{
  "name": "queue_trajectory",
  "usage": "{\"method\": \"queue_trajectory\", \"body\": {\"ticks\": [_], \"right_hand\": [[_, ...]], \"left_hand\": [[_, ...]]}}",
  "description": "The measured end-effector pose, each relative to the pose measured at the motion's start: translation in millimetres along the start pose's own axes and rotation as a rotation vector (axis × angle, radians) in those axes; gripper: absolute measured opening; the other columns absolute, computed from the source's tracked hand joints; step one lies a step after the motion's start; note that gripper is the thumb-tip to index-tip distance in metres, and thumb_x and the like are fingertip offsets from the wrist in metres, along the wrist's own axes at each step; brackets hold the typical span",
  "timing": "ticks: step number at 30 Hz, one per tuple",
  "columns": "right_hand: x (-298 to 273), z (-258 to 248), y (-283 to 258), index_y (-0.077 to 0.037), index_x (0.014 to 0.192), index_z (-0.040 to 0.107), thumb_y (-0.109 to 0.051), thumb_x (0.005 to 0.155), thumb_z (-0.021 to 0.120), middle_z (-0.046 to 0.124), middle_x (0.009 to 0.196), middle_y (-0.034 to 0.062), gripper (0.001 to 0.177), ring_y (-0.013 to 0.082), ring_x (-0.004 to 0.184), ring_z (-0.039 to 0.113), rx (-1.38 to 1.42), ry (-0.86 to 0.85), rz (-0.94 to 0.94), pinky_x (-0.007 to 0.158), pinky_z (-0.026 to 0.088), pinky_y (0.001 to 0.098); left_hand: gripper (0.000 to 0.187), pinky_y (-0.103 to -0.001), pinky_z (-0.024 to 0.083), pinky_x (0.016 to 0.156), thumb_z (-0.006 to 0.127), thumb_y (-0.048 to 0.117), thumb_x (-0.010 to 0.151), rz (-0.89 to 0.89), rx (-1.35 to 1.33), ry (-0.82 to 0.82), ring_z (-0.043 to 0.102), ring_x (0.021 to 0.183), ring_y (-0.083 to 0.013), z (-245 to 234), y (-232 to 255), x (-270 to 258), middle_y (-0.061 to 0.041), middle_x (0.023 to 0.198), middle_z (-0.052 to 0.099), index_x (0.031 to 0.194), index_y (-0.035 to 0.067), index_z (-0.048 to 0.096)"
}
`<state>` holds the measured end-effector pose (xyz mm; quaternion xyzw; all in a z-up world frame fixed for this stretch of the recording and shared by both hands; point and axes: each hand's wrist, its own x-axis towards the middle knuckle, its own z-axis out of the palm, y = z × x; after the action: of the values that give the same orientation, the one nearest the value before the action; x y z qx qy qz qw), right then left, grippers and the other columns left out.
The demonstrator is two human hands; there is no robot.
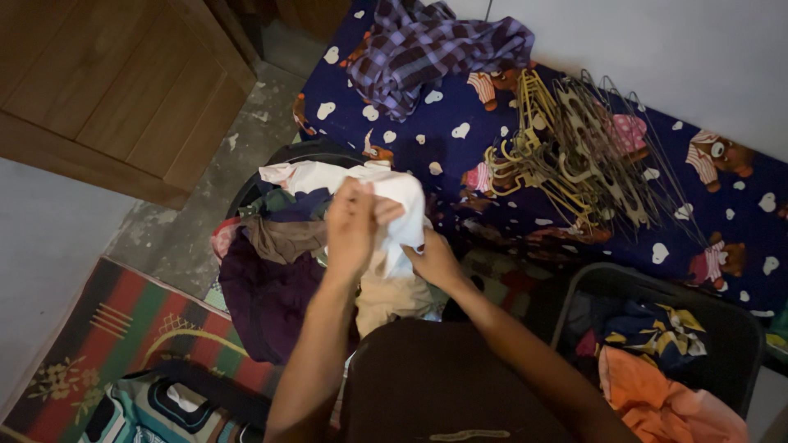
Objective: The person picks up a white t-shirt from a pile, places it on a hanger, and hangs it on a clothes rack. They then pick up a purple t-shirt, place it on a hanger, and hang it on the same rack.
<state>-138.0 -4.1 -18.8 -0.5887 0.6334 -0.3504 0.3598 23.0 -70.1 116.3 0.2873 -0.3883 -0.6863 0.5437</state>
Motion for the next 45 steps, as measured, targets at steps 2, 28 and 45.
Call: {"method": "queue_trajectory", "body": {"ticks": [2, 28, 45], "right_hand": [[-6, 7, 26, -0.003, 0.128, 0.069, -0.018, 0.093, 0.071, 0.078, 0.103, 0.0121, 0.038, 0.0244, 0.086, 0.074, 0.127, -0.023, 0.1, 0.078, 0.059, 0.0356], [-51, -124, 36, 0.002, 0.113, 0.068, -0.007, 0.092, 0.055, 0.07, 0.105, 0.0087, 0.026, 0.0177, 0.099, 0.064, 0.304, 0.619, -0.112, 0.092, 0.051, 0.0318], [-179, -247, -39, 0.003, 0.109, 0.07, -0.008, 0.106, 0.057, 0.07, 0.095, 0.0037, 0.016, 0.009, 0.084, 0.061, 0.157, 0.854, -0.053, 0.077, 0.049, 0.0239]], "left_hand": [[0.015, -0.041, 0.064, 0.083, 0.054, 0.014, 0.111, 0.074, -0.115, 0.01, 0.073, 0.086, -0.0226, -7, 12, 1, -0.013, 0.092, 0.066, 0.102, 0.003, 0.052], [0.015, -0.033, 0.062, 0.078, 0.057, 0.002, 0.107, 0.489, -0.072, 0.311, 0.07, 0.085, -0.017, -37, 79, 27, -0.009, 0.094, 0.067, 0.112, 0.011, 0.046], [0.024, -0.039, 0.056, 0.077, 0.064, 0.006, 0.093, 0.193, 1.245, -0.341, 0.072, 0.091, -0.0346, -86, -74, 28, -0.025, 0.1, 0.072, 0.114, 0.003, 0.075]]}}
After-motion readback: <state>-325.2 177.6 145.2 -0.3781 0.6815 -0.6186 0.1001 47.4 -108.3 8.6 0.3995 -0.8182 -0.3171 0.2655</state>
